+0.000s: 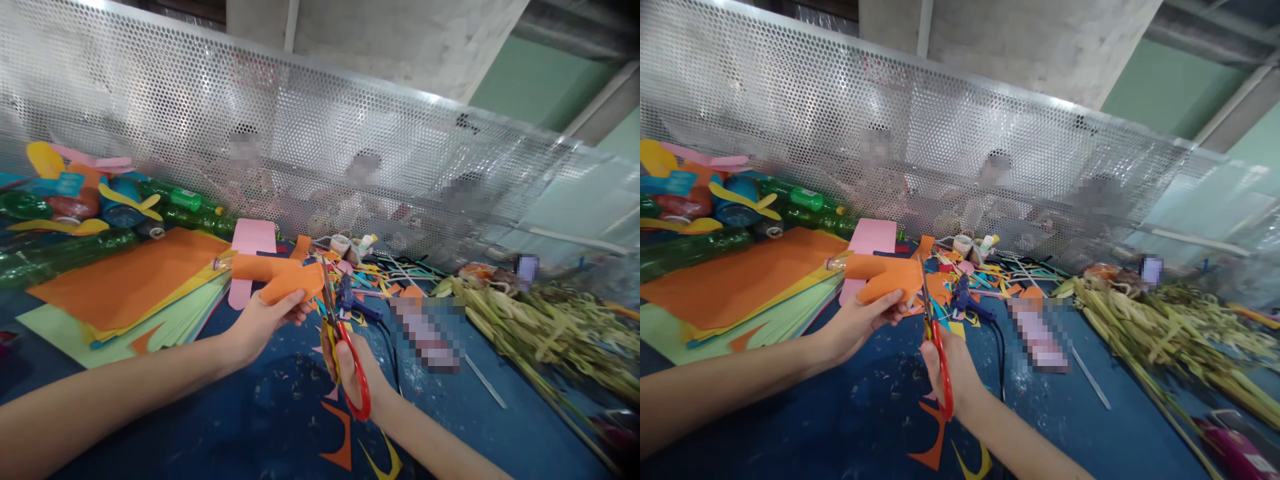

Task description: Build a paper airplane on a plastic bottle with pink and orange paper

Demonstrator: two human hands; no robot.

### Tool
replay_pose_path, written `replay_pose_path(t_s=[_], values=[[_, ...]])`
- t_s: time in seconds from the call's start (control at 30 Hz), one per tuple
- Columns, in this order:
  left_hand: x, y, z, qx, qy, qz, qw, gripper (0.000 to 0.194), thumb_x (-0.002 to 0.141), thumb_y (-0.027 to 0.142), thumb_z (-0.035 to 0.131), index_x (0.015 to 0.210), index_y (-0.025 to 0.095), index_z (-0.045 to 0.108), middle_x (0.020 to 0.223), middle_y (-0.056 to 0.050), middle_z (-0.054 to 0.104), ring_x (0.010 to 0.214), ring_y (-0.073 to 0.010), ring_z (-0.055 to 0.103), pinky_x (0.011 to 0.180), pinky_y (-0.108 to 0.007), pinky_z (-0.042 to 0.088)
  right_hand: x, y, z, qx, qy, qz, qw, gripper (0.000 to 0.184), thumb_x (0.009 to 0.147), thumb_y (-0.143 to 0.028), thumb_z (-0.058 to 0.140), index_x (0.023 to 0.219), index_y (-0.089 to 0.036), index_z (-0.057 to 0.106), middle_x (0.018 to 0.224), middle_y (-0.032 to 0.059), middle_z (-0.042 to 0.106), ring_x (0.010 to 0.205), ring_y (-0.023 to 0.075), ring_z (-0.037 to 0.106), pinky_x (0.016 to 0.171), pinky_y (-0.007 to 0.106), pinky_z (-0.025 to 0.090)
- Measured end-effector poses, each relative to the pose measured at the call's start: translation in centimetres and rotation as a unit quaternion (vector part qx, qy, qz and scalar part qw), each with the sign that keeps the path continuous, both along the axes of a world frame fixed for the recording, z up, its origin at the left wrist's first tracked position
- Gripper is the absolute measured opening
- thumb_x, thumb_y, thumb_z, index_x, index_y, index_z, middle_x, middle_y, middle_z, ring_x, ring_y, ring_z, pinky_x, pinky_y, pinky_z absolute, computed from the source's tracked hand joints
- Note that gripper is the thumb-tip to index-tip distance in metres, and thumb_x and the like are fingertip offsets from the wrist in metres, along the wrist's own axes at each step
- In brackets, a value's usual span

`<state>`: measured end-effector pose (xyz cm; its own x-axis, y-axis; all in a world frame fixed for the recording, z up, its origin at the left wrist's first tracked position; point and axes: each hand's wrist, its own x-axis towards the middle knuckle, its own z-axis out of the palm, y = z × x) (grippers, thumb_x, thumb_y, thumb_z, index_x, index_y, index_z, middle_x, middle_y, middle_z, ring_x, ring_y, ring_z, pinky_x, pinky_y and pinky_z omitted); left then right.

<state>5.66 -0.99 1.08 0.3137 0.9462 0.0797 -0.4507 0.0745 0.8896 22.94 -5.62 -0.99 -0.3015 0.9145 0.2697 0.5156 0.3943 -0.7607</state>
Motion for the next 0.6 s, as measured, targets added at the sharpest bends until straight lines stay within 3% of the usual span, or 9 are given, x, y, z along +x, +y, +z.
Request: replay_pose_path(t_s=[0.3, 0.5, 0.6], values=[[-0.2, 0.3, 0.7, 0.004, -0.003, 0.006, 1.000, 0.017, 0.073, 0.030, 0.065, 0.072, 0.013, 0.063, 0.067, -0.002, 0.062, 0.061, -0.0109, 0.055, 0.061, -0.023, 0.044, 0.4, 0.3, 0.3, -0.004, -0.001, -0.010, 1.000, 0.051, 0.084, -0.065, 0.020, 0.063, -0.021, 0.037, 0.047, -0.0024, 0.038, 0.042, 0.0109, 0.035, 0.040, 0.024, 0.027], [-1.4, 2.3, 1.1, 0.060, 0.042, 0.008, 0.997, 0.015, 0.073, 0.026, 0.064, 0.066, 0.012, 0.061, 0.057, -0.001, 0.059, 0.052, -0.0096, 0.052, 0.050, -0.021, 0.040, 0.6, 0.7, 0.8, 0.003, -0.014, -0.003, 1.000, 0.050, 0.082, -0.065, 0.026, 0.061, -0.020, 0.035, 0.049, -0.0027, 0.035, 0.043, 0.0098, 0.032, 0.040, 0.024, 0.024], [-1.8, 3.3, 0.8, 0.053, 0.040, 0.013, 0.998, 0.015, 0.071, 0.025, 0.066, 0.065, 0.012, 0.060, 0.053, 0.001, 0.056, 0.048, -0.0079, 0.048, 0.047, -0.019, 0.037, 0.7, 0.9, 0.5, -0.002, -0.009, -0.011, 1.000, 0.050, 0.082, -0.065, 0.026, 0.061, -0.021, 0.036, 0.048, -0.0031, 0.035, 0.042, 0.0097, 0.031, 0.039, 0.023, 0.024]])
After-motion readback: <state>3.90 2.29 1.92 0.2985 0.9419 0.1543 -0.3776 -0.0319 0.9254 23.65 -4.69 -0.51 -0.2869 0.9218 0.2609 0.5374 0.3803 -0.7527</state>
